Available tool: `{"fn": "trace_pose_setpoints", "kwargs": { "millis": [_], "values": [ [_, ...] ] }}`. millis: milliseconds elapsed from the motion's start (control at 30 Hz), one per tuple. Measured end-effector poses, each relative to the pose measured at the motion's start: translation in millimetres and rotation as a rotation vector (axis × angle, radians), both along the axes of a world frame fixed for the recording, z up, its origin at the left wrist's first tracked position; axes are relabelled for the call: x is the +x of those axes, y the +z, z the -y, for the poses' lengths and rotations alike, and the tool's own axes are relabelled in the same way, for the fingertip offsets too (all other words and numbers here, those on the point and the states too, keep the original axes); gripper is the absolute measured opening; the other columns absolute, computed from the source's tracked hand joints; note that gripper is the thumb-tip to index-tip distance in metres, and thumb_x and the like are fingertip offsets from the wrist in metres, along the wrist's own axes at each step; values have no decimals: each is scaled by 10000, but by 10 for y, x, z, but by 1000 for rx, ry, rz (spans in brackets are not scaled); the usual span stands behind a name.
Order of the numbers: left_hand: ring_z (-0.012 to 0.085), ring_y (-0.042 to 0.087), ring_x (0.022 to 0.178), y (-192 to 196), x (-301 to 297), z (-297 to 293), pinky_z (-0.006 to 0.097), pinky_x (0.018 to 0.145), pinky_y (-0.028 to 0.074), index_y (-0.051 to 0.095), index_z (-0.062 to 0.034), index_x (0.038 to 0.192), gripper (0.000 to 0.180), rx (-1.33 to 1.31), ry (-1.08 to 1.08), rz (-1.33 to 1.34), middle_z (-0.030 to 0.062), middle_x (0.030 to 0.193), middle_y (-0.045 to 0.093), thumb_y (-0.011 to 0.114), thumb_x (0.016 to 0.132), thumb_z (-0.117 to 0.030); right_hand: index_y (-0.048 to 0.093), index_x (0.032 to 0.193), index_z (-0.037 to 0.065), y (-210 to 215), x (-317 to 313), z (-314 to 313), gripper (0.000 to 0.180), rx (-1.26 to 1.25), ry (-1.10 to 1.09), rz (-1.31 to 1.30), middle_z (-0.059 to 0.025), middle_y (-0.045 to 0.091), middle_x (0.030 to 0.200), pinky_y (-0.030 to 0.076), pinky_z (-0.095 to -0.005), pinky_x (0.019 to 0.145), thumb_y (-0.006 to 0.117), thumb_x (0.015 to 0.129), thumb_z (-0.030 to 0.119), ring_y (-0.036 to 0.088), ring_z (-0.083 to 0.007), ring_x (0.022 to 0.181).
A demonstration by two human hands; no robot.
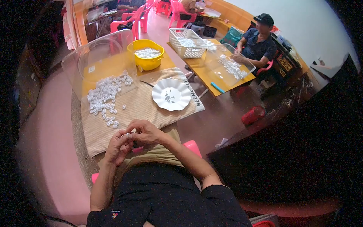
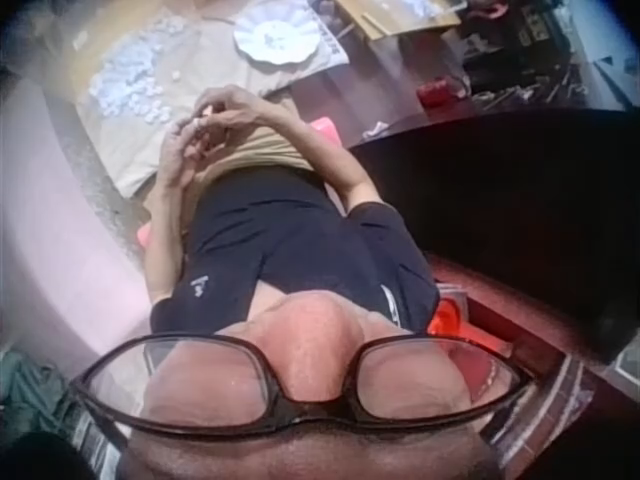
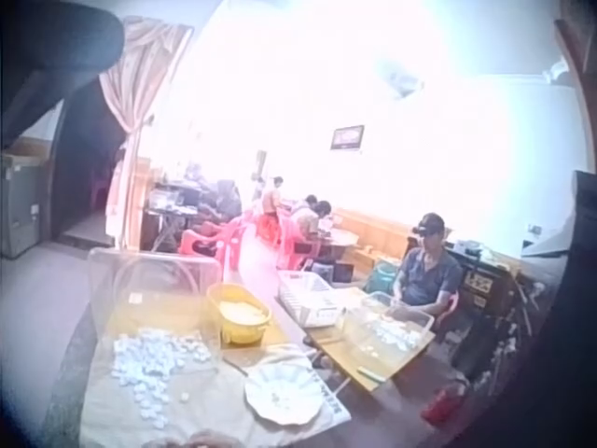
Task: Inspecting and sorting white plastic cord locks at a workstation.
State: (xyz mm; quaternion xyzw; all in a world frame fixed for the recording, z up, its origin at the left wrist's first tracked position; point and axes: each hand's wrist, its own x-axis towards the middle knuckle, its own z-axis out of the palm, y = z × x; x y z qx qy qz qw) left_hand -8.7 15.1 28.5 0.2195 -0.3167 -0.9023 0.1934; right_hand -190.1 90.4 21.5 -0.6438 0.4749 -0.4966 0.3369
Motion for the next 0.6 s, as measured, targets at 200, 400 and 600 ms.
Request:
{"fn": "trace_pose_setpoints", "kwargs": {
  "millis": [200,400,600],
  "values": [
    [205,659,877,-15,-7,12,343,786,580,558,-38,966,131,-22,-28,22,108,959,641,650,874,-51,634,953,27,-3,59,-35,121,266,8,288,-25,569,998,464,-229,712,684,866,94,556,-85,862],
    [159,661,832,-211,31,102,287,732,576,572,-34,960,116,11,-37,-49,89,957,656,647,890,-88,615,961,-4,7,21,-24,109,360,-105,235,-25,629,877,486,-207,670,657,879,54,599,-67,767],
    [115,648,816,-173,31,97,254,729,574,574,-34,974,115,41,-13,-7,109,1037,659,637,900,-96,612,1070,-23,57,-107,-14,233,255,-305,369,-42,628,831,532,-233,579,662,885,109,602,-91,649]
  ]
}}
